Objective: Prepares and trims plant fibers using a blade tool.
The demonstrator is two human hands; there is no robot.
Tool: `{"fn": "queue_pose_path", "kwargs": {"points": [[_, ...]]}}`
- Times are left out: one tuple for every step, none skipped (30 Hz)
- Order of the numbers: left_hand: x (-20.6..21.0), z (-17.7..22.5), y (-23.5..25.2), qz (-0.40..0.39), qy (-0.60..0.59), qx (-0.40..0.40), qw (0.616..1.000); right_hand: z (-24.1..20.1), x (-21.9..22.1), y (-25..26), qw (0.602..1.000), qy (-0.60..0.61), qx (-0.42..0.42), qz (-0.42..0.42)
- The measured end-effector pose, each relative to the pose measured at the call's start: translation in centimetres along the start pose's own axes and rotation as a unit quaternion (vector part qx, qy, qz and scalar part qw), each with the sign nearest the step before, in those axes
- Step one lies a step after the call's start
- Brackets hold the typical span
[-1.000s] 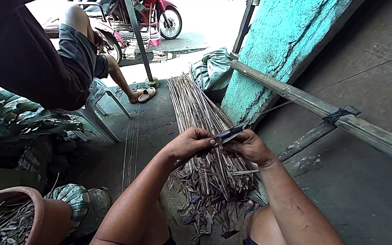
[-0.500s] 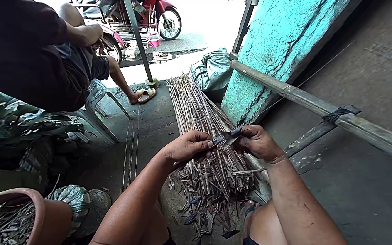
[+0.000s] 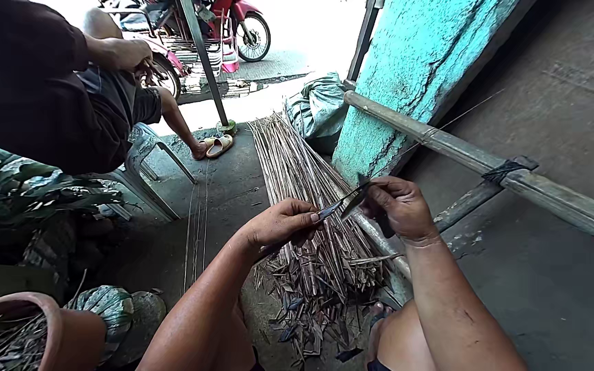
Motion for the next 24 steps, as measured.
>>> {"fn": "queue_pose_path", "kwargs": {"points": [[-0.1,0.0,0.0,0.006,0.006,0.002,1.0,-0.2,-0.9,0.0,0.999,0.009,-0.011,0.029],[-0.2,-0.1,-0.1,0.015,0.013,0.004,1.0,-0.2,-1.3,0.0,0.999,0.016,-0.013,0.038],[-0.3,-0.3,0.0,0.03,0.02,0.008,0.999,-0.1,-1.2,0.0,0.999,0.024,0.001,0.028],[-0.5,-0.3,0.0,0.042,0.03,0.01,0.999,0.2,-0.6,-0.1,0.999,0.03,0.028,0.004],[-0.6,-0.3,0.0,0.049,0.038,0.009,0.998,0.5,0.4,-0.1,0.997,0.035,0.057,-0.025],[-0.7,-0.3,0.0,0.052,0.039,0.006,0.998,0.8,1.6,-0.3,0.994,0.041,0.084,-0.05],[-0.6,-0.2,0.1,0.051,0.038,0.001,0.998,1.1,2.7,-0.4,0.991,0.051,0.104,-0.072],[-0.5,-0.1,0.1,0.045,0.036,-0.004,0.998,1.3,3.6,-0.5,0.987,0.063,0.115,-0.093],[-0.5,-0.1,0.2,0.035,0.035,-0.009,0.999,1.5,4.2,-0.5,0.984,0.075,0.116,-0.112],[-0.4,-0.2,0.3,0.023,0.035,-0.015,0.999,1.6,4.6,-0.5,0.982,0.084,0.112,-0.127],[-0.3,-0.4,0.3,0.01,0.031,-0.024,0.999,1.7,4.8,-0.5,0.981,0.086,0.106,-0.14],[-0.2,-0.6,0.3,-0.005,0.02,-0.033,0.999,1.8,4.9,-0.5,0.98,0.085,0.102,-0.147],[-0.1,-0.7,0.2,-0.021,0.005,-0.041,0.999,1.8,4.7,-0.5,0.981,0.08,0.099,-0.149],[0.0,-0.8,0.0,-0.034,-0.012,-0.052,0.998,1.7,4.5,-0.5,0.981,0.075,0.096,-0.148],[0.1,-0.9,-0.1,-0.047,-0.027,-0.063,0.997,1.7,4.3,-0.4,0.982,0.072,0.093,-0.146],[0.2,-1.0,-0.3,-0.056,-0.041,-0.074,0.995,1.5,4.1,-0.5,0.983,0.066,0.089,-0.149],[0.2,-1.0,-0.4,-0.061,-0.049,-0.081,0.994,1.4,4.0,-0.4,0.983,0.061,0.083,-0.152],[0.2,-1.0,-0.5,-0.062,-0.056,-0.083,0.993,1.3,3.9,-0.4,0.984,0.056,0.075,-0.153],[0.2,-1.0,-0.5,-0.063,-0.063,-0.082,0.993,1.3,3.8,-0.3,0.986,0.052,0.067,-0.146],[0.2,-0.9,-0.6,-0.063,-0.071,-0.082,0.992,1.3,3.7,-0.2,0.988,0.046,0.059,-0.135],[0.2,-0.9,-0.7,-0.063,-0.079,-0.081,0.992,1.2,3.5,-0.2,0.99,0.041,0.054,-0.122],[0.1,-0.8,-0.7,-0.061,-0.082,-0.08,0.992,1.2,3.3,-0.2,0.993,0.038,0.049,-0.104],[0.1,-0.8,-0.8,-0.06,-0.081,-0.079,0.992,1.1,2.9,-0.1,0.995,0.039,0.043,-0.085],[0.0,-0.8,-0.9,-0.06,-0.078,-0.077,0.992,0.9,2.5,0.0,0.996,0.049,0.033,-0.065]]}}
Point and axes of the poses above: each hand's wrist, its own y-axis towards the middle knuckle, its own x-axis out of the palm, z = x × y, the point moved 7 cm from there along y, towards the middle knuckle, and after that the axes turned 4 degrees about -z, right-handed, at the moved point
